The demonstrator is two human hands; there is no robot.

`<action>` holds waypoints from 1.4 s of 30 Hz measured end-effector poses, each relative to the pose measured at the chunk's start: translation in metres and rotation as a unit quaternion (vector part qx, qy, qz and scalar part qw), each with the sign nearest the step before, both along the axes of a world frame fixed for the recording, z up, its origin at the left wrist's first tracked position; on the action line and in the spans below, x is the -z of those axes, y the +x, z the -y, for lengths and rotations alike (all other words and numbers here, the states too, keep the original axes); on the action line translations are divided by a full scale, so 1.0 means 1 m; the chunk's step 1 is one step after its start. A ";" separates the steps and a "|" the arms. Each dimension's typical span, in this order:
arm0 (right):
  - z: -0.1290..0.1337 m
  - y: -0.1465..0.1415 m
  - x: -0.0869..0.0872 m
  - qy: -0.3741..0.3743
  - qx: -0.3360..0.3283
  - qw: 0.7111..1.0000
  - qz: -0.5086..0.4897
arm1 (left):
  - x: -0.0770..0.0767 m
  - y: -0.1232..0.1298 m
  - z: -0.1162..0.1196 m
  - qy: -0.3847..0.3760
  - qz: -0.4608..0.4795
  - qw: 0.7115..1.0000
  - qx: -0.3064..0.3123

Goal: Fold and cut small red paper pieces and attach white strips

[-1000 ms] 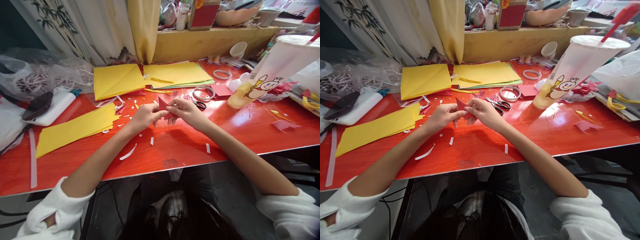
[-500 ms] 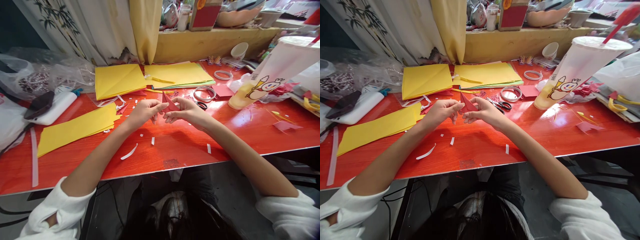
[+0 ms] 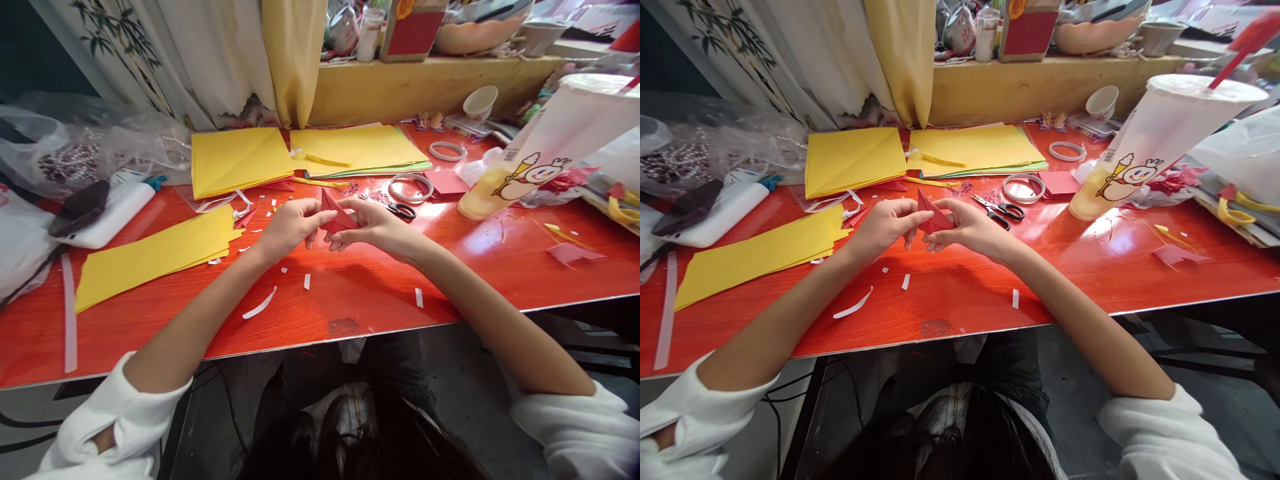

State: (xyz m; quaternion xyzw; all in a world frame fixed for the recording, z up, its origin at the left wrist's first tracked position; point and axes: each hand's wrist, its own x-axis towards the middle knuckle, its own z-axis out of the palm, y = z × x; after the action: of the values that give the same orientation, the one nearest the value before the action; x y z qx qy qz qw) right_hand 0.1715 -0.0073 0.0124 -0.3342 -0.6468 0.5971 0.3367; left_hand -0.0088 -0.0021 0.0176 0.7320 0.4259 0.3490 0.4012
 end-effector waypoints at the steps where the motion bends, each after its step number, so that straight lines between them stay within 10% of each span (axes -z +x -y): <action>1: 0.000 0.000 -0.001 -0.001 -0.001 1.000 -0.002 | 0.000 0.000 -0.001 -0.015 0.009 1.000 0.008; 8: -0.001 0.002 -0.003 -0.028 0.011 0.999 -0.032 | -0.003 -0.005 -0.006 -0.015 0.120 0.992 0.032; 17: 0.001 0.002 -0.006 -0.099 -0.023 0.994 -0.042 | -0.003 -0.008 -0.004 0.069 0.001 0.996 0.051; 42: -0.002 -0.005 0.008 -0.094 0.013 0.986 -0.134 | 0.017 0.008 0.000 0.151 0.010 0.985 -0.079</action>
State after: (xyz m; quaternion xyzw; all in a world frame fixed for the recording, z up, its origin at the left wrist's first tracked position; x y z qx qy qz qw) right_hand 0.1665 -0.0050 0.0048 -0.2902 -0.5322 0.6901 0.3952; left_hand -0.0009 -0.0022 0.0002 0.7447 0.4209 0.4471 0.2616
